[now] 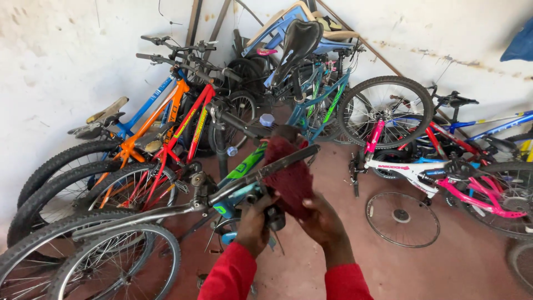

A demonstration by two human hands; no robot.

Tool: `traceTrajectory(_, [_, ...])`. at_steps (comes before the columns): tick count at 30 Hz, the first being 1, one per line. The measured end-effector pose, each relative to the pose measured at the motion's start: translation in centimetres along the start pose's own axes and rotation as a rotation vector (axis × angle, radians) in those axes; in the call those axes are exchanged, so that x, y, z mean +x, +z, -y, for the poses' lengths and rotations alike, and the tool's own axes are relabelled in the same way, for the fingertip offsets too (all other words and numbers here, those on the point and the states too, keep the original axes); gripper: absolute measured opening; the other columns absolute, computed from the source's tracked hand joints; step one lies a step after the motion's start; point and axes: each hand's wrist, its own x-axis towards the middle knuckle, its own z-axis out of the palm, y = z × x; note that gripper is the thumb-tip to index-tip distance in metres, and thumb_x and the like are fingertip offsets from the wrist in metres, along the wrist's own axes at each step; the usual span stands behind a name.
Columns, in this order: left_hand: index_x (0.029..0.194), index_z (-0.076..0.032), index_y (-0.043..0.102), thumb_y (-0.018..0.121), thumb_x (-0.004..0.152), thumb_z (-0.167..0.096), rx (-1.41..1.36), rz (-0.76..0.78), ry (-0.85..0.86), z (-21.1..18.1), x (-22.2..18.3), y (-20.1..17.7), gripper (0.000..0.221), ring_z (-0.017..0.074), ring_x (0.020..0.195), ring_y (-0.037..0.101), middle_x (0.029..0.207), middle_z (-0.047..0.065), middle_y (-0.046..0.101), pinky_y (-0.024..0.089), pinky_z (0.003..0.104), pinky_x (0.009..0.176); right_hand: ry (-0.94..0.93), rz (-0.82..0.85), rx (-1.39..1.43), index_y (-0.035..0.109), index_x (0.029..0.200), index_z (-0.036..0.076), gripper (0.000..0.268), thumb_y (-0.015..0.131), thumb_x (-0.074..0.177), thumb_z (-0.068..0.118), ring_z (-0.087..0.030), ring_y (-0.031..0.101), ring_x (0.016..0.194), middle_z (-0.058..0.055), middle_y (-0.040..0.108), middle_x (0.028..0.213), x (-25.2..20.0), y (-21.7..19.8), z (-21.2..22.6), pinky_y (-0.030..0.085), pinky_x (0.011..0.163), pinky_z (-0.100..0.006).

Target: Repairing and assembling components on a bicycle handlebar using tools

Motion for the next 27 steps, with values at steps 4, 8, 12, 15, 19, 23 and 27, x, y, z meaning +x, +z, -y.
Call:
traceTrajectory(4, [0.075, 0.002, 0.058, 0.068, 0.066, -0.015, 0.141, 0.072, -0.261, 2.3, -1.4, -3.7, 0.021, 0.0230, 0.045, 0.050, 0.057, 0.017, 0.056, 0.033, 0.030, 0.042, 0.087, -0.162, 0.401, 0.058, 0.120, 0.009, 0.060, 0.055, 0.083, 0.056, -0.037, 0.061, 0.094, -0.016, 0.061, 0.115, -4.4, -5.0, -5.1, 0.052, 0.067, -0.046])
traceTrajectory(8, [0.078, -0.004, 0.062, 0.073, 0.057, -0.002, 0.217, -0.095, -0.403, 1.0, -4.1, -2.8, 0.024, 0.0282, 0.064, 0.059, 0.074, 0.013, 0.064, 0.045, 0.037, 0.053, 0.362, -0.267, 0.140, 0.051, 0.116, 0.008, 0.054, 0.061, 0.066, 0.027, -0.024, 0.061, 0.084, -0.011, 0.064, 0.096, -6.7, -14.1, -14.5, 0.052, 0.071, -0.034])
traceTrajectory(12, [0.074, 0.006, 0.060, 0.069, 0.052, 0.006, 0.206, 0.129, -0.372, 1.7, -5.3, -5.6, 0.023, 0.0288, 0.046, 0.054, 0.061, 0.016, 0.059, 0.039, 0.036, 0.039, 0.272, -0.209, -0.060, 0.044, 0.118, 0.004, 0.062, 0.065, 0.061, -0.004, -0.023, 0.057, 0.091, -0.012, 0.060, 0.097, -8.4, -22.0, -21.8, 0.047, 0.084, -0.033])
traceTrajectory(15, [0.115, -0.004, 0.058, 0.067, 0.057, 0.015, 0.331, -0.073, -0.638, -3.0, -8.7, -4.6, 0.061, 0.0352, 0.065, 0.054, 0.082, 0.023, 0.058, 0.040, 0.039, 0.051, 0.270, -0.451, 0.226, 0.053, 0.109, 0.003, 0.039, 0.060, 0.071, 0.004, -0.028, 0.058, 0.095, -0.015, 0.062, 0.102, -6.9, -16.0, -18.6, 0.046, 0.090, -0.038])
traceTrajectory(19, [0.091, -0.002, 0.062, 0.077, 0.061, 0.000, 0.621, 0.256, -0.433, -6.1, -9.4, -6.6, 0.034, 0.0233, 0.065, 0.056, 0.072, 0.012, 0.058, 0.043, 0.031, 0.057, 0.305, -0.661, 0.513, 0.061, 0.100, 0.003, 0.022, 0.055, 0.082, 0.013, -0.033, 0.060, 0.100, -0.018, 0.064, 0.106, -4.6, -8.3, -11.3, 0.046, 0.096, -0.043])
traceTrajectory(23, [0.079, 0.008, 0.062, 0.070, 0.069, -0.001, 0.563, 0.252, 0.038, -10.7, -10.0, -6.0, 0.015, 0.0237, 0.040, 0.054, 0.051, 0.019, 0.059, 0.043, 0.032, 0.041, -0.113, -0.599, -0.259, 0.054, 0.121, 0.005, 0.043, 0.061, 0.082, 0.020, -0.019, 0.058, 0.100, -0.011, 0.062, 0.113, -3.8, -3.9, -4.9, 0.046, 0.091, -0.032])
traceTrajectory(27, [0.134, 0.010, 0.041, 0.059, 0.078, -0.017, -0.100, 0.447, 0.342, -13.8, -9.6, -6.8, 0.064, 0.0288, 0.075, 0.061, 0.086, 0.025, 0.063, 0.045, 0.031, 0.072, -0.025, -0.680, 0.187, 0.053, 0.127, 0.008, 0.043, 0.045, 0.090, 0.029, -0.028, 0.055, 0.111, -0.013, 0.058, 0.123, -0.4, 5.1, 1.3, 0.045, 0.095, -0.041])
